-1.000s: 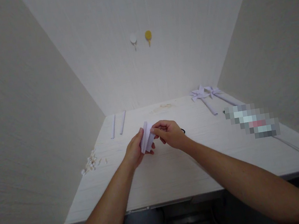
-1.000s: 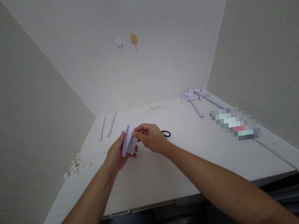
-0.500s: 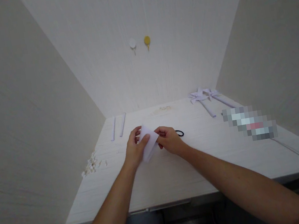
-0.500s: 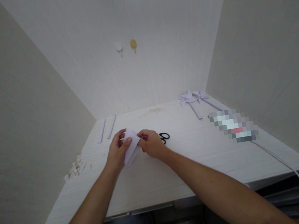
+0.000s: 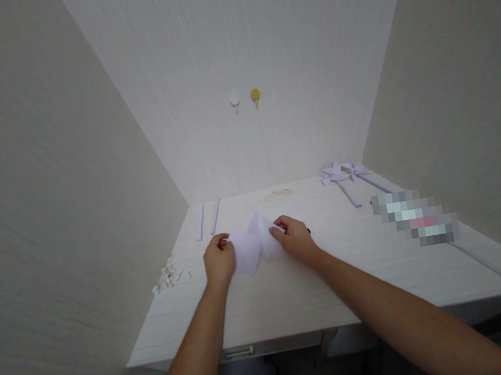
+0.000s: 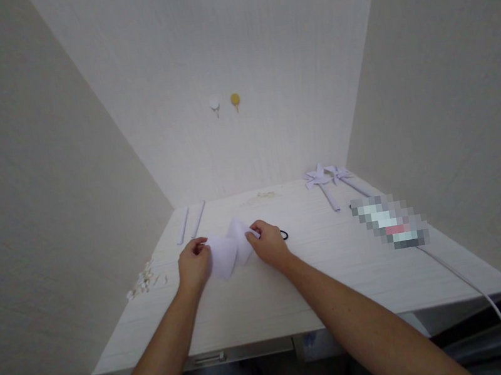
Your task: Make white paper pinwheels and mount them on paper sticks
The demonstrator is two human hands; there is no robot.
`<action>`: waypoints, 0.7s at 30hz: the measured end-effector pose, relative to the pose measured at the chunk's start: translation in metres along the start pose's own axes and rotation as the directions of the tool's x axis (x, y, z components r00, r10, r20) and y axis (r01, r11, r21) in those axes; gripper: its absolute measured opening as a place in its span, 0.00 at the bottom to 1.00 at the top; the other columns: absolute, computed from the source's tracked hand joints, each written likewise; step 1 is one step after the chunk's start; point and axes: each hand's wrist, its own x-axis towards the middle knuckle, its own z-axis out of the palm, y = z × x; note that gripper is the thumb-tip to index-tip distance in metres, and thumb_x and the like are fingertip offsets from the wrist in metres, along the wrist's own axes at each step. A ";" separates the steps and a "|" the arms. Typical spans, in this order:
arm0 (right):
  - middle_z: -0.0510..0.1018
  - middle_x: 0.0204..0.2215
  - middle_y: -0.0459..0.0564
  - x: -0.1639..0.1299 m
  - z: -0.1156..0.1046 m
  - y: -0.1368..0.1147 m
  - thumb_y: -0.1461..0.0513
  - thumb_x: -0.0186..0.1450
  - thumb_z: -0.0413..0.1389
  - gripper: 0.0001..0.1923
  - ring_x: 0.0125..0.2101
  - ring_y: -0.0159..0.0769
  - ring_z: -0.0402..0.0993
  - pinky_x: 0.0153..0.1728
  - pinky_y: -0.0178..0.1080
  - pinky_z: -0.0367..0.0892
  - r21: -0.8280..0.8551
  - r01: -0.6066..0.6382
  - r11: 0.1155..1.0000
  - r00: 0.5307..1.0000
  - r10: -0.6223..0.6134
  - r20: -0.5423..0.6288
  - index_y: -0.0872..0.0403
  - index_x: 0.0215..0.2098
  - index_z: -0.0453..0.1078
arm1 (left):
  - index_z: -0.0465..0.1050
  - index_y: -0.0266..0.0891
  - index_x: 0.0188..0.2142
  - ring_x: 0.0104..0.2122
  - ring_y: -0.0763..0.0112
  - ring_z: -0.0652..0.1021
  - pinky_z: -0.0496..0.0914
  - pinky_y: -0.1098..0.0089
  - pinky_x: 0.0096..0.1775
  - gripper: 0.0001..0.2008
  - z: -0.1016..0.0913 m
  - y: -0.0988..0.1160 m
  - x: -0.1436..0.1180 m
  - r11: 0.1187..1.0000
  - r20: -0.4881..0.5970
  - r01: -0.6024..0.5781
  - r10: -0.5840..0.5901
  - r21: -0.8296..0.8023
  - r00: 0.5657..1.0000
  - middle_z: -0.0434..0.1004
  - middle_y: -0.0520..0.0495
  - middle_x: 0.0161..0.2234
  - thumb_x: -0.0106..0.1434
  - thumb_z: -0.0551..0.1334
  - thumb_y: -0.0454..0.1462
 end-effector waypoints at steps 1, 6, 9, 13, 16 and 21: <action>0.73 0.21 0.43 0.001 -0.003 -0.004 0.57 0.57 0.59 0.07 0.25 0.35 0.66 0.29 0.37 0.61 0.010 0.010 1.000 1.000 -0.010 -0.016 0.51 0.26 0.71 | 0.74 0.37 0.55 0.48 0.59 0.80 0.77 0.53 0.49 0.17 -0.003 0.002 -0.002 1.000 -0.013 0.002 -0.002 0.012 1.000 0.77 0.41 0.54 0.71 0.65 0.43; 0.72 0.21 0.43 0.017 -0.015 -0.037 0.50 0.58 0.60 0.13 0.20 0.33 0.65 0.23 0.36 0.61 0.150 0.070 0.986 0.997 -0.071 0.001 0.51 0.28 0.69 | 0.78 0.39 0.42 0.50 0.53 0.77 0.71 0.52 0.55 0.12 -0.015 0.032 -0.001 0.996 -0.133 -0.049 0.039 -0.073 0.990 0.79 0.40 0.46 0.59 0.70 0.40; 0.75 0.23 0.44 0.032 -0.025 -0.071 0.47 0.57 0.61 0.17 0.17 0.31 0.65 0.19 0.35 0.62 0.261 0.113 0.959 0.990 -0.131 0.053 0.52 0.30 0.70 | 0.79 0.39 0.40 0.45 0.56 0.79 0.75 0.58 0.47 0.18 -0.024 0.075 0.012 0.966 -0.088 -0.112 0.094 -0.235 0.992 0.80 0.40 0.42 0.60 0.66 0.50; 0.77 0.23 0.45 0.051 -0.042 -0.119 0.45 0.56 0.64 0.20 0.18 0.30 0.67 0.20 0.35 0.67 0.362 0.184 0.914 0.975 -0.217 0.051 0.53 0.32 0.72 | 0.79 0.39 0.43 0.36 0.62 0.80 0.75 0.66 0.35 0.27 -0.036 0.145 0.027 0.869 0.034 -0.190 0.231 -0.458 0.972 0.81 0.44 0.37 0.58 0.65 0.58; 0.77 0.23 0.44 0.059 -0.052 -0.144 0.47 0.57 0.67 0.19 0.20 0.30 0.69 0.21 0.34 0.69 0.411 0.249 0.877 0.961 -0.275 0.005 0.53 0.32 0.73 | 0.79 0.39 0.41 0.31 0.68 0.78 0.73 0.70 0.32 0.23 -0.035 0.186 0.028 0.800 0.040 -0.252 0.325 -0.545 0.945 0.80 0.48 0.33 0.50 0.74 0.50; 0.78 0.23 0.43 0.065 -0.064 -0.155 0.52 0.57 0.70 0.15 0.21 0.29 0.70 0.20 0.32 0.69 0.464 0.325 0.824 0.943 -0.322 -0.090 0.54 0.31 0.76 | 0.79 0.38 0.34 0.26 0.74 0.75 0.70 0.74 0.29 0.14 -0.021 0.212 0.023 0.630 -0.091 -0.374 0.435 -0.681 0.896 0.78 0.52 0.27 0.51 0.76 0.41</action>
